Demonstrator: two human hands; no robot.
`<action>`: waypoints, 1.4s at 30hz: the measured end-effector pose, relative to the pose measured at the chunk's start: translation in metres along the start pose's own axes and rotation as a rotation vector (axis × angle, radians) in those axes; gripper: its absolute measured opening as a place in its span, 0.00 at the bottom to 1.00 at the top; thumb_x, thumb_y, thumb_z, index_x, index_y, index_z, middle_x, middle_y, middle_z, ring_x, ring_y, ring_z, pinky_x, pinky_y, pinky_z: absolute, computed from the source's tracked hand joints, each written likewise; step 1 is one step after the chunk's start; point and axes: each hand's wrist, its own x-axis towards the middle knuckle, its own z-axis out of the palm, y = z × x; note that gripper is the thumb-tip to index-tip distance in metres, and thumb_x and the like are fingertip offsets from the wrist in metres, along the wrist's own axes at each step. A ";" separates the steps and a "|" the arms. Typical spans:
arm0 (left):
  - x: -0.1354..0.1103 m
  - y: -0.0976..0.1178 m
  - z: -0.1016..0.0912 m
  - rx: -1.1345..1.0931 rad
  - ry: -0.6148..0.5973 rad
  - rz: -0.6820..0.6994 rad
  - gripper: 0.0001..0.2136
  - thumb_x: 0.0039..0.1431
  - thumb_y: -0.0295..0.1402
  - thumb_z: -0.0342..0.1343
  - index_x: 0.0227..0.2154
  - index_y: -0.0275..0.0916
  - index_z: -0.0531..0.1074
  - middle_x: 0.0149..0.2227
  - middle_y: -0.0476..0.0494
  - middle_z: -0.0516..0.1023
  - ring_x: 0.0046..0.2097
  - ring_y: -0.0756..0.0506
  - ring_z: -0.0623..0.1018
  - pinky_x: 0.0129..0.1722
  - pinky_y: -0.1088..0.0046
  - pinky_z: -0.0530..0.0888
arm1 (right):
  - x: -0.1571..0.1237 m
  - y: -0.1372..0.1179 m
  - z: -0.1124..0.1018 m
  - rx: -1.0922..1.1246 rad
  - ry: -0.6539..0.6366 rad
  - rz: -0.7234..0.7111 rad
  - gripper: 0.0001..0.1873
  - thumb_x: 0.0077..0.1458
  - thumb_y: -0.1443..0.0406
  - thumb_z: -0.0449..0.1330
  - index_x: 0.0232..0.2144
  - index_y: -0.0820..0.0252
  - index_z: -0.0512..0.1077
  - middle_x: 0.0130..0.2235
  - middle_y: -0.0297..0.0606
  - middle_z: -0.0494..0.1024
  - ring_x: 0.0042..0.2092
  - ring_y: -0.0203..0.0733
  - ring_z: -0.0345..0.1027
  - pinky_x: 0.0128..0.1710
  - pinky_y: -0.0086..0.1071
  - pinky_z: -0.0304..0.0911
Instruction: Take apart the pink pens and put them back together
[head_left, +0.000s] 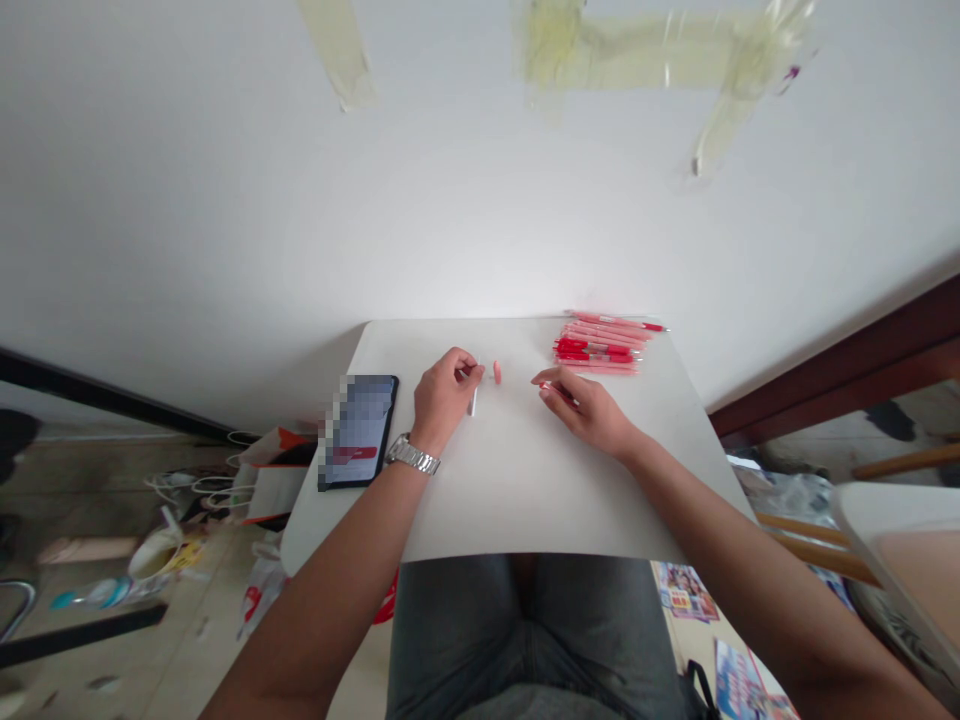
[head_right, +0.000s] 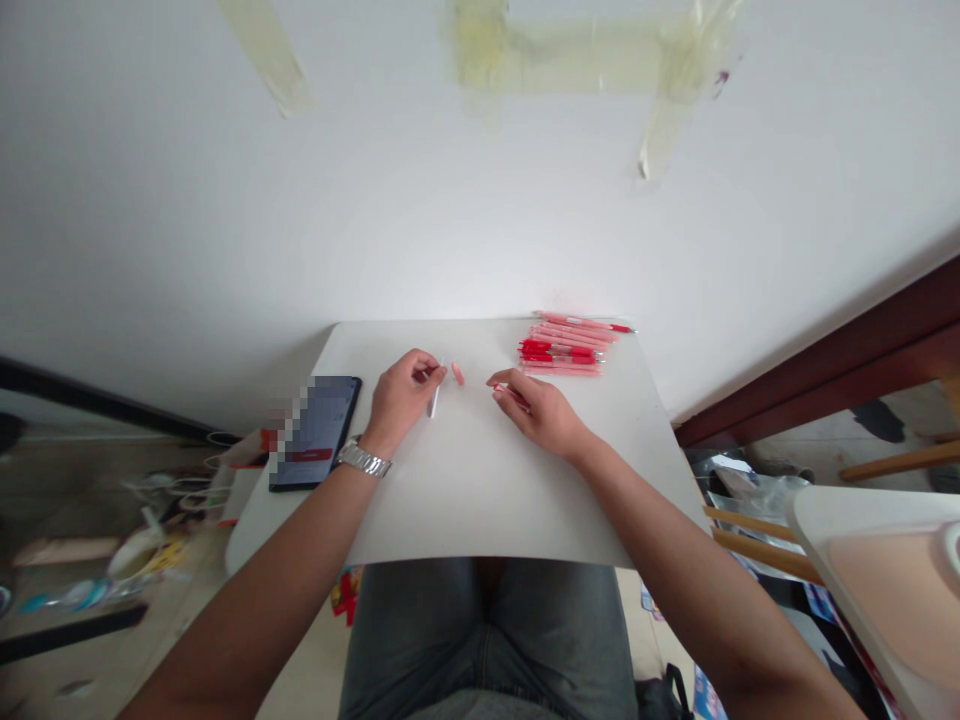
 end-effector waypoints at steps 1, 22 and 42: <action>0.000 0.000 0.000 0.005 0.001 0.003 0.05 0.64 0.38 0.62 0.37 0.45 0.74 0.37 0.49 0.83 0.36 0.44 0.79 0.39 0.68 0.70 | 0.000 0.000 0.000 0.000 -0.001 0.003 0.16 0.74 0.53 0.53 0.53 0.54 0.72 0.37 0.38 0.79 0.32 0.40 0.68 0.36 0.33 0.64; 0.000 0.000 0.001 0.074 -0.033 0.032 0.05 0.62 0.37 0.66 0.36 0.46 0.76 0.33 0.49 0.82 0.34 0.43 0.77 0.33 0.68 0.63 | 0.000 -0.002 -0.001 0.005 0.007 0.008 0.16 0.75 0.54 0.53 0.53 0.56 0.73 0.40 0.39 0.80 0.33 0.39 0.70 0.37 0.32 0.64; -0.001 0.007 -0.002 0.133 -0.050 -0.036 0.08 0.69 0.42 0.56 0.42 0.46 0.76 0.38 0.48 0.84 0.38 0.45 0.80 0.37 0.71 0.68 | 0.003 0.000 -0.001 -0.018 0.054 0.015 0.19 0.74 0.57 0.52 0.57 0.55 0.76 0.44 0.42 0.82 0.40 0.43 0.75 0.41 0.34 0.69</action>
